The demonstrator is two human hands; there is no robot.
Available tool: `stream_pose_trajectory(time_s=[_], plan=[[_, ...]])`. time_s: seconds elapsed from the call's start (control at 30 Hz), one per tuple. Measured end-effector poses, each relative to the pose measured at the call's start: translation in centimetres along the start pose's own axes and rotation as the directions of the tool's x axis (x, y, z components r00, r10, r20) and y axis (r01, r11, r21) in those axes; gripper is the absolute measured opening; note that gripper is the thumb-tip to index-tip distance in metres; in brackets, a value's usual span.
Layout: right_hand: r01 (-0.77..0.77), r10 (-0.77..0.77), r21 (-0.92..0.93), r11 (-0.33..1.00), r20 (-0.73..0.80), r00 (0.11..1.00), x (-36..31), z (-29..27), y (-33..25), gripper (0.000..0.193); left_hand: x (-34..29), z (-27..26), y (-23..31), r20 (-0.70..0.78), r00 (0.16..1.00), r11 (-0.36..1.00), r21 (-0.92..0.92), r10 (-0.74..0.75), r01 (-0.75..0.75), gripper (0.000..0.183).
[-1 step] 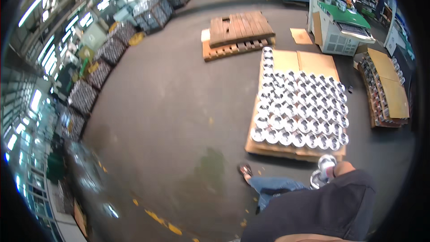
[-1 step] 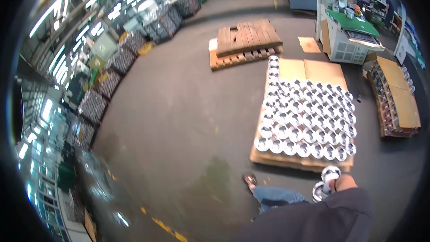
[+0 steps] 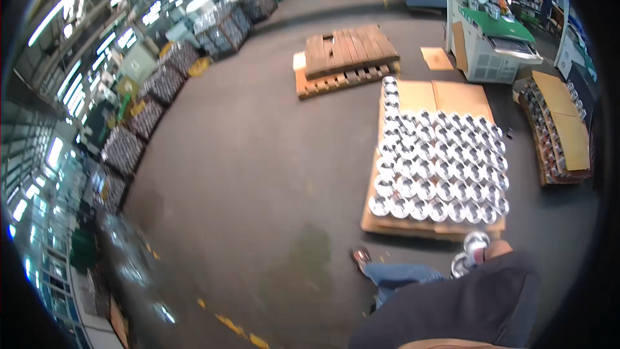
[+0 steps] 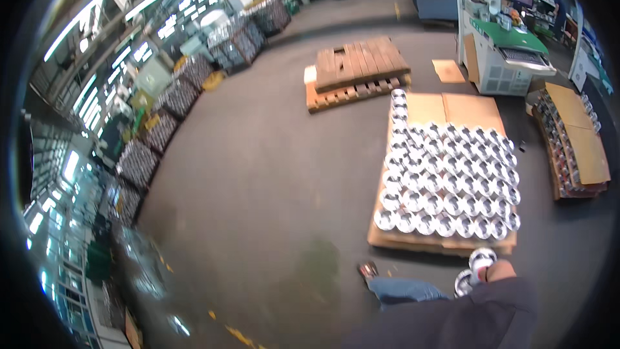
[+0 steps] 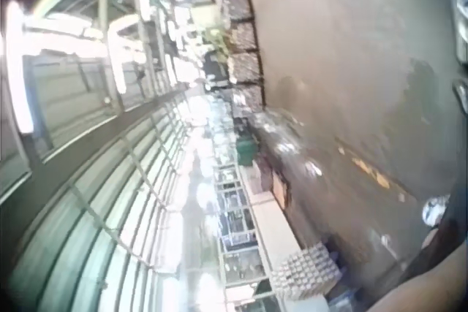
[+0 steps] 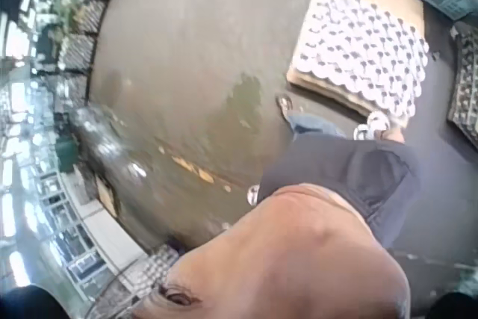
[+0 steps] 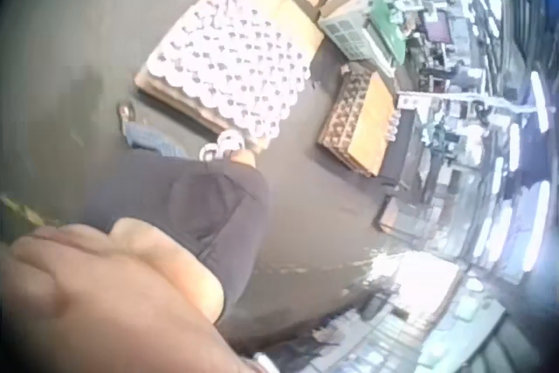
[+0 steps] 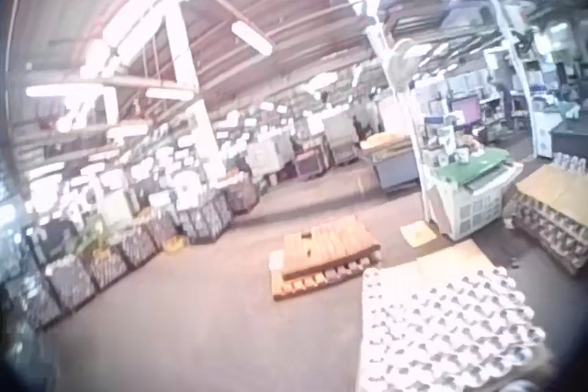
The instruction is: Moving metal pistons from a shipping pallet to a quality inspection machine and back to an organized pallet.
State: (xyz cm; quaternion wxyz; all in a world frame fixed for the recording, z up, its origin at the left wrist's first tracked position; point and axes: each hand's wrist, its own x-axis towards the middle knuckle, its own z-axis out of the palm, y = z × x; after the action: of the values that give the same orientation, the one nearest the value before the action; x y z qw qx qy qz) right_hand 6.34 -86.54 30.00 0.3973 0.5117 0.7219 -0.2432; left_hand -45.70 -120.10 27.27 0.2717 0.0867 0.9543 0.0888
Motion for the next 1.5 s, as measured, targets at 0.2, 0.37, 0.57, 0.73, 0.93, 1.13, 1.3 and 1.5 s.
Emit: stream_pose_trajectory(time_s=[0.2,0.37,0.57,0.73,0.93,1.13,1.3,1.5], plan=[[-0.065,0.061,0.166,0.984,0.029,0.998,5.2,-7.1,-13.1,0.057,13.6,-6.6,7.1,0.079,0.997,0.992,0.13,-0.011,0.001,0.069],[0.026,0.072,0.404,0.914,-0.226,0.971,11.3,-17.4,-23.8,0.049,22.9,-12.6,11.3,0.106,0.991,0.979,0.197,-0.083,0.061,0.067],[0.061,0.116,0.528,0.847,-0.295,0.948,16.0,-26.9,-31.4,0.04,36.7,-17.7,17.2,0.129,0.987,0.966,0.252,-0.094,0.059,0.065],[-0.031,0.21,0.612,0.791,-0.223,0.952,19.3,-29.7,-35.8,0.044,51.9,-21.6,23.1,0.154,0.982,0.993,0.071,-0.107,0.097,0.064],[-0.414,0.503,0.673,0.613,0.073,0.861,20.0,-36.4,-37.2,0.057,65.7,-25.1,38.3,0.522,0.835,0.543,0.658,0.173,-0.523,0.048],[-0.606,0.526,0.74,0.293,0.405,0.748,23.3,-38.4,-39.9,0.053,69.8,-23.4,59.2,0.406,0.885,0.685,0.579,0.229,-0.443,0.044],[-0.618,0.605,0.765,0.181,0.409,0.683,31.7,-43.1,-37.4,0.057,72.6,-20.2,77.3,0.387,0.865,0.54,0.676,0.319,-0.502,0.042],[-0.445,0.678,0.894,-0.056,0.361,0.64,36.7,-56.5,-34.3,0.049,65.9,-15.7,104.0,0.394,0.631,0.288,0.645,0.669,-0.708,0.054]])
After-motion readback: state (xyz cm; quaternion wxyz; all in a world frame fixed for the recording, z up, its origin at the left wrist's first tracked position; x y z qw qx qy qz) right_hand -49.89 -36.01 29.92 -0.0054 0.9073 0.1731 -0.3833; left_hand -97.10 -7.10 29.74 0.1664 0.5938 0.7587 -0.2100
